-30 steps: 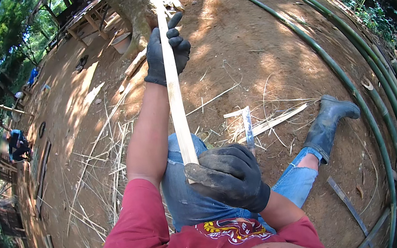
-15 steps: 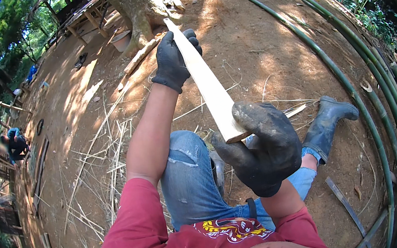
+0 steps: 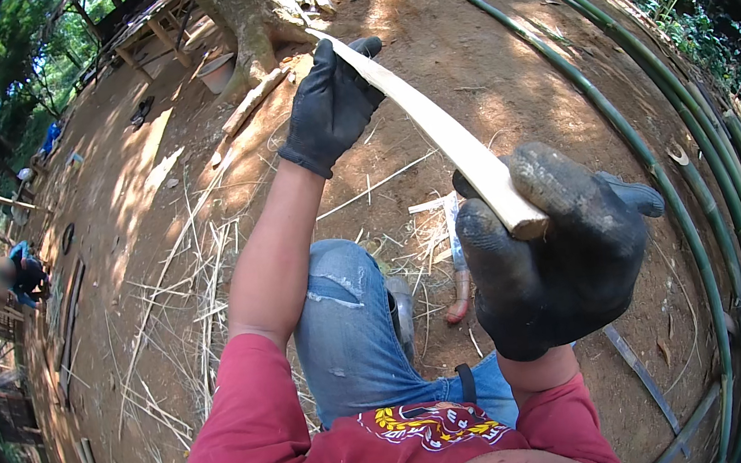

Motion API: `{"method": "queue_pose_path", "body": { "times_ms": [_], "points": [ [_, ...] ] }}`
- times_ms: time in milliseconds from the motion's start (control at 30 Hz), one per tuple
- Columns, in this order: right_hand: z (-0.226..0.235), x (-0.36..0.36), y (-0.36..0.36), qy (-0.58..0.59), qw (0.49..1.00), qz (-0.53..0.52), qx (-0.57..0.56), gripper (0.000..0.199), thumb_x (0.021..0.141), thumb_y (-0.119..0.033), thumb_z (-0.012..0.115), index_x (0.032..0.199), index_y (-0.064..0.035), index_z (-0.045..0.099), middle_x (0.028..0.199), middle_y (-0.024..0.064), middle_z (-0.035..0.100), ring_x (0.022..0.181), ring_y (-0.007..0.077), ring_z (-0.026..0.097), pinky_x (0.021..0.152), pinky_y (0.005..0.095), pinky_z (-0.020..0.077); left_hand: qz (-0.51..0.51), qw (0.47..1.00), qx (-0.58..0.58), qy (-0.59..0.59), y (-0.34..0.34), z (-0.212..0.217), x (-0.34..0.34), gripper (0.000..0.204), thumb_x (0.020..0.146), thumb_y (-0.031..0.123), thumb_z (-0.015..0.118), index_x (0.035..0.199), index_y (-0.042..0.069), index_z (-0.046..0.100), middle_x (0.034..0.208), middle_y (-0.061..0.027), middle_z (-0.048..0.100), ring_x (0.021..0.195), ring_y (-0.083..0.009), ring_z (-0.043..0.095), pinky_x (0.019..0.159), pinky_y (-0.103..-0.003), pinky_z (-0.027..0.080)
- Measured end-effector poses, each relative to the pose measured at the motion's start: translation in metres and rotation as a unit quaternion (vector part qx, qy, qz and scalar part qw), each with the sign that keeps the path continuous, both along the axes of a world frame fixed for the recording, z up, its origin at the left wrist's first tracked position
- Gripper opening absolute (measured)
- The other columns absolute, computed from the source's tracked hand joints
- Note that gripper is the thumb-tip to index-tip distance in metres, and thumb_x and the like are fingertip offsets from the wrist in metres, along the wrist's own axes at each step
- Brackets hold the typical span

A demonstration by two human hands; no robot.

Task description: The person sits on the ground and uses a curved blade to split a long bamboo pole into thin strips. They hold the bamboo with one hand and repeatedly strike it with the blade to separate the layers, occasionally inspecting the resulting strips.

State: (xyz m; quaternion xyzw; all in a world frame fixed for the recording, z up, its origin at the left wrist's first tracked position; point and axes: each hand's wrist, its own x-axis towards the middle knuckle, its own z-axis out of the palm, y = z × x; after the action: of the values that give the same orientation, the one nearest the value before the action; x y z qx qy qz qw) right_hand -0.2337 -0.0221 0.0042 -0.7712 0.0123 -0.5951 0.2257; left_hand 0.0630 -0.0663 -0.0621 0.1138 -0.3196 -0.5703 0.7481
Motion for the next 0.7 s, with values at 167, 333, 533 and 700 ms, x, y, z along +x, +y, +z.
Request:
{"method": "queue_pose_path", "body": {
  "times_ms": [167,333,533,700],
  "points": [
    [-0.040,0.001,0.000,0.007,1.000,-0.011,-0.019,0.050,0.062,-0.011,0.092,0.104,-0.0083,0.064,0.095,0.0048,0.065,0.084,0.0229,0.068,0.071,0.0363,0.0537,0.024,1.000,0.014,-0.006,0.004,0.005,-0.021,0.058,0.101,0.036,0.052,0.141,-0.003,0.035,0.097,-0.0050,0.058,0.086,-0.0159,0.060,0.078,-0.032,0.055],
    [-0.091,0.010,0.022,0.018,0.999,-0.023,0.020,0.041,0.065,-0.014,0.091,0.093,-0.0104,0.061,0.086,0.0022,0.065,0.077,0.0209,0.068,0.070,0.0349,0.0530,-0.018,0.998,-0.036,-0.048,0.002,0.003,-0.019,0.063,0.102,0.033,0.050,0.151,0.002,0.023,0.093,-0.0025,0.054,0.085,-0.0137,0.060,0.079,-0.030,0.055],
    [-0.117,0.009,0.031,0.065,0.997,-0.026,0.041,0.047,0.064,-0.004,0.089,0.099,-0.0091,0.059,0.084,0.0061,0.067,0.071,0.0240,0.066,0.065,0.0339,0.0530,0.017,0.994,-0.044,-0.099,0.008,0.013,-0.027,0.063,0.103,0.033,0.049,0.152,0.005,0.022,0.091,-0.0011,0.053,0.083,-0.0116,0.059,0.077,-0.029,0.055],
    [-0.149,0.011,0.029,0.024,0.994,-0.062,0.088,0.039,0.066,-0.020,0.090,0.094,-0.0103,0.064,0.082,0.0049,0.067,0.071,0.0230,0.066,0.067,0.0348,0.0506,0.051,0.988,-0.035,-0.145,0.009,0.014,-0.032,0.063,0.101,0.035,0.053,0.153,0.010,0.026,0.091,0.0017,0.051,0.081,-0.0083,0.055,0.072,-0.027,0.047]
  ]
}}
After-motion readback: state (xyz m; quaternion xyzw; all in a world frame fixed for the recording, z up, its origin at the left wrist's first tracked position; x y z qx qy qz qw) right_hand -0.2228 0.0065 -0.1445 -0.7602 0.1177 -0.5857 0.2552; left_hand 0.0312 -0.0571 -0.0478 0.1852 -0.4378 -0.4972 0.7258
